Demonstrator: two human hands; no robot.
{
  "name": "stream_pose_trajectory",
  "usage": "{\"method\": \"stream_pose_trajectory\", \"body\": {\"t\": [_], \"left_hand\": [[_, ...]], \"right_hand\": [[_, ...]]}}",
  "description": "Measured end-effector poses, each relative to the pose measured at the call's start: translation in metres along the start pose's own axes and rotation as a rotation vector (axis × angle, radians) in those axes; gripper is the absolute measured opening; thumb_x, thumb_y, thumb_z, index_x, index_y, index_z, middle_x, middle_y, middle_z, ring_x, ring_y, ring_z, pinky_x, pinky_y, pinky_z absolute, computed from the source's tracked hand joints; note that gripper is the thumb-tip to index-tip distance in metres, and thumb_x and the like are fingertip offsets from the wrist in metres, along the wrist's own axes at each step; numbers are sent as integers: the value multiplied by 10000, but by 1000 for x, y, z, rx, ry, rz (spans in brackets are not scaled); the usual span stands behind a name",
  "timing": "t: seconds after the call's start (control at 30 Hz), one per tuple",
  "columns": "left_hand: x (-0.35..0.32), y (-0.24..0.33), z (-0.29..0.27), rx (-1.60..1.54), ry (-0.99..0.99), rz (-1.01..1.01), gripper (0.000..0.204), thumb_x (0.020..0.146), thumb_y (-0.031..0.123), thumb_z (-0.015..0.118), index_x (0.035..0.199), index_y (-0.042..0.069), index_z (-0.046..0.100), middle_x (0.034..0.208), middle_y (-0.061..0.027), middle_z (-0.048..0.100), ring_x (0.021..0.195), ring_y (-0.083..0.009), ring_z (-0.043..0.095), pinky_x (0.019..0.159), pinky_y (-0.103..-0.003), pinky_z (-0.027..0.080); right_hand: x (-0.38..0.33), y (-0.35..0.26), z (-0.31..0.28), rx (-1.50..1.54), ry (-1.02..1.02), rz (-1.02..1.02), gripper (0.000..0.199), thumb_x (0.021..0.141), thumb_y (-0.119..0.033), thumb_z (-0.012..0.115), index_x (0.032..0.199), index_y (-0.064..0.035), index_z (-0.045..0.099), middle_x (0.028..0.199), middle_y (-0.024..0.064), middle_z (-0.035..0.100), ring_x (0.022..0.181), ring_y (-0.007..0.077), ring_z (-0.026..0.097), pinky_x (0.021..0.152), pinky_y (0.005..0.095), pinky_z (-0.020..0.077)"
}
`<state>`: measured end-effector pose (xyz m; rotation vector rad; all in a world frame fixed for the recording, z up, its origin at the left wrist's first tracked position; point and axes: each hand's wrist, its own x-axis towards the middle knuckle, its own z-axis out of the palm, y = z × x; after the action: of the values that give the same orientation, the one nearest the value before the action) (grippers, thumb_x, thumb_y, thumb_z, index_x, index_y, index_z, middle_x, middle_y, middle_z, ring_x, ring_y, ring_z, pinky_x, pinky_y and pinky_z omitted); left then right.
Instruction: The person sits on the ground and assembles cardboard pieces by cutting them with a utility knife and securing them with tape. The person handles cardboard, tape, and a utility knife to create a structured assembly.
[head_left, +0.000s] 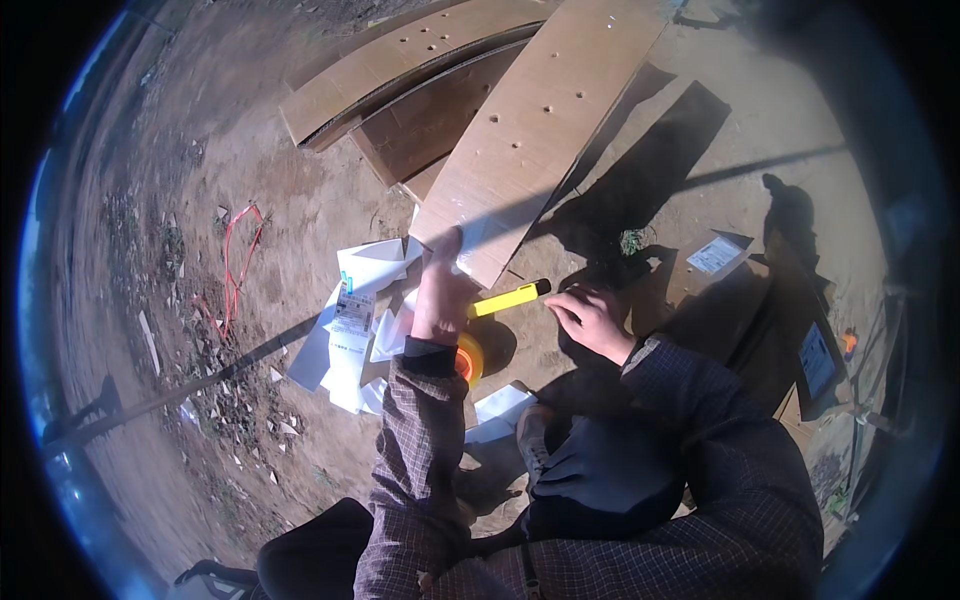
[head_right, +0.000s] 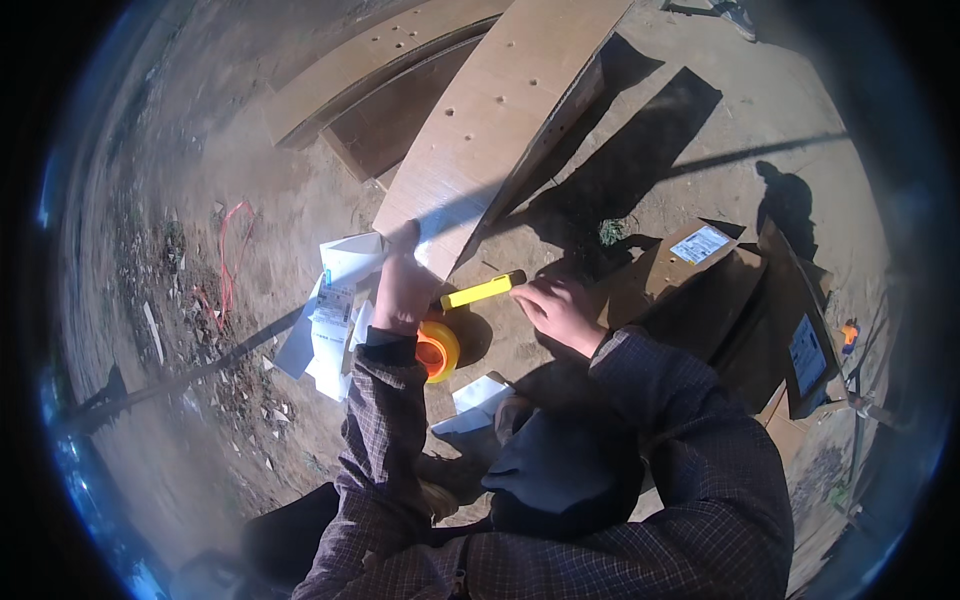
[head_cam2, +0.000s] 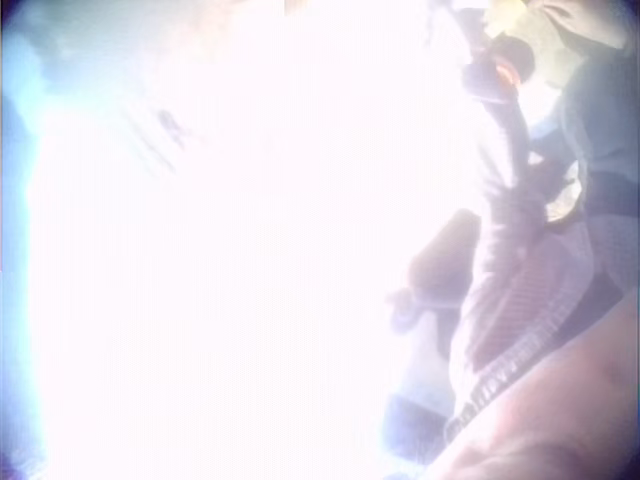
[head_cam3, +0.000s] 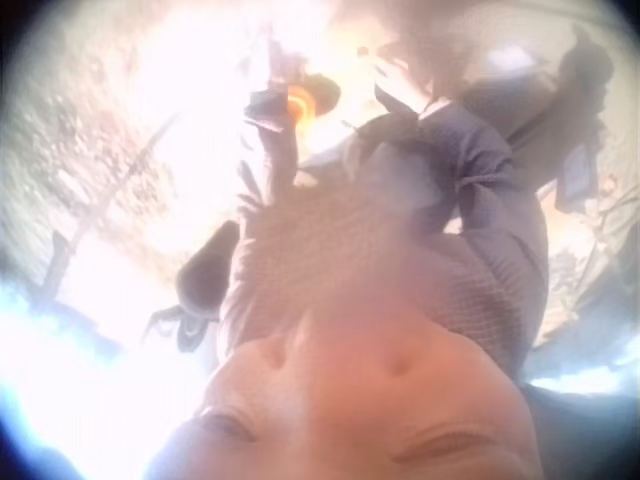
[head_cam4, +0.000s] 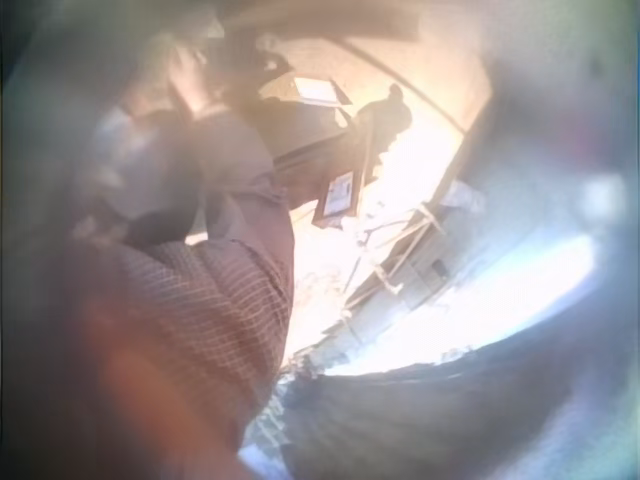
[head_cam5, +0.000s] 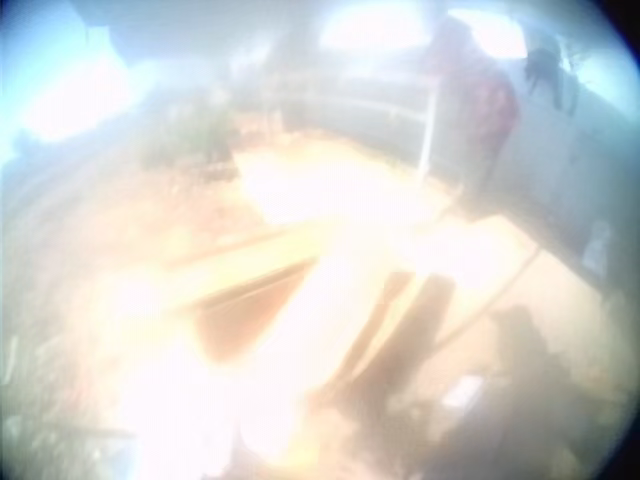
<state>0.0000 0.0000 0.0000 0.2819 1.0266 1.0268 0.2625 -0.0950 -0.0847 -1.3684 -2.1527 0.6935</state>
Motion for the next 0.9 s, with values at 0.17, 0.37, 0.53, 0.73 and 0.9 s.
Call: {"method": "stream_pose_trajectory", "body": {"t": [0.17, 0.37, 0.53, 0.73, 0.9], "left_hand": [[-41, -65, -34, -875, -219, -495, 720, 933, 539, 692, 1401, 23, 510, 1334, -223, 565, 1172, -428, 606, 783, -440, 658], [-97, -110, -32, -714, -159, -616, 735, 933, 559, 677, 1430, 50, 489, 1269, -219, 618, 1022, -381, 686, 745, -375, 664], [-107, -98, -68, -428, -213, -484, 747, 929, 541, 696, 1469, 95, 437, 1309, -158, 604, 1093, -307, 651, 800, -365, 613], [-82, -129, -89, -254, -42, -490, 566, 974, 477, 672, 1405, 154, 498, 1349, -108, 561, 1161, -289, 583, 982, -414, 523], [-106, -173, -105, -483, 227, -442, 681, 939, 475, 723, 1393, 49, 445, 1392, -128, 515, 1293, -329, 547, 1095, -425, 471]], "right_hand": [[36, -10, 61, -359, -55, -230, 397, 914, -272, 727, 1272, -139, 621, 1167, 72, 680, 1178, 250, 603, 1021, 381, 488], [8, 5, 61, 647, -388, 470, 442, 955, -267, 667, 1308, -18, 571, 1295, 155, 635, 1166, 281, 631, 967, 377, 532], [-87, -38, -82, -25, -550, 438, 465, 876, -282, 675, 1245, -5, 616, 1117, 229, 695, 1051, 367, 674, 892, 460, 537], [-128, -46, -163, 251, -269, 598, 398, 966, -264, 673, 1241, 19, 620, 923, 192, 687, 844, 270, 694, 771, 373, 528], [-85, -57, -149, 366, -275, 861, 386, 990, -251, 675, 1248, 30, 613, 937, 204, 678, 807, 294, 678, 740, 361, 517]]}}
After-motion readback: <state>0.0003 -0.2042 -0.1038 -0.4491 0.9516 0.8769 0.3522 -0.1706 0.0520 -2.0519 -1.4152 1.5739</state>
